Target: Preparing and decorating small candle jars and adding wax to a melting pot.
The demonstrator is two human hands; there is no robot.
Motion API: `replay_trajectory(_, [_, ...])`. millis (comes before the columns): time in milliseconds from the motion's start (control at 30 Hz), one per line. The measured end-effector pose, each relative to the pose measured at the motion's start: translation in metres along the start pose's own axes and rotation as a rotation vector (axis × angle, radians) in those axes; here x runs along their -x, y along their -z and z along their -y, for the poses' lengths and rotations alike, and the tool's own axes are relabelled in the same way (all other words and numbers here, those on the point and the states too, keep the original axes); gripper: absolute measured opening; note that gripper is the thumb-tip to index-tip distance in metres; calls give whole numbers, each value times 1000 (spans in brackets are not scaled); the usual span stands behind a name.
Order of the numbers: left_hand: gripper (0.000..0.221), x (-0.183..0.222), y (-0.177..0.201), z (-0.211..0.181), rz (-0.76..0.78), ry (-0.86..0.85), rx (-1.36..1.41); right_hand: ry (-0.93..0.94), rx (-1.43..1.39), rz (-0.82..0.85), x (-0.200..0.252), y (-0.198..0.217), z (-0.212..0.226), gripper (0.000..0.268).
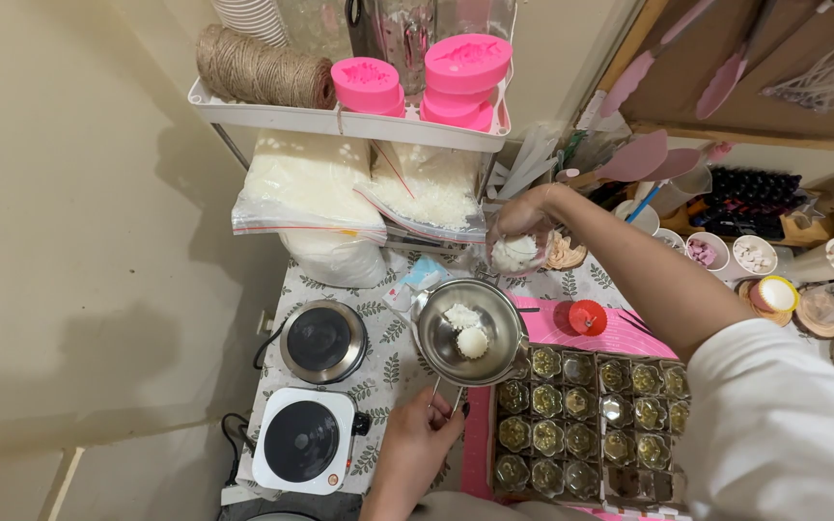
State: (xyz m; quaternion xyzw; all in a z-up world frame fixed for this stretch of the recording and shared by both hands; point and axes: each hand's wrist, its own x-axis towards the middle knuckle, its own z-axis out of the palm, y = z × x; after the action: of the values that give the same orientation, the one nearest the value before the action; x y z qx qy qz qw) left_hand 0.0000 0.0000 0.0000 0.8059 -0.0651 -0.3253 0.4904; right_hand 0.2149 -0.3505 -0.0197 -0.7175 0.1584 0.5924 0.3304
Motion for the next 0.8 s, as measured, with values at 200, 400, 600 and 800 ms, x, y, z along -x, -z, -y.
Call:
replay_trajectory(200, [23,8,6,-5,21,34,40,22,125,-87,23,-10,9,37])
replay_trajectory(400, [22,10,4,3,-6,23,77,156,-85,145,9,20,-14,37])
replay_trajectory(600, [21,11,8,-11,39,108,148,224,-171,123,45,9,-11,42])
replay_trajectory(800, [22,11,8,-14,59,117,158,242,-32,-120,38,-1,-20,53])
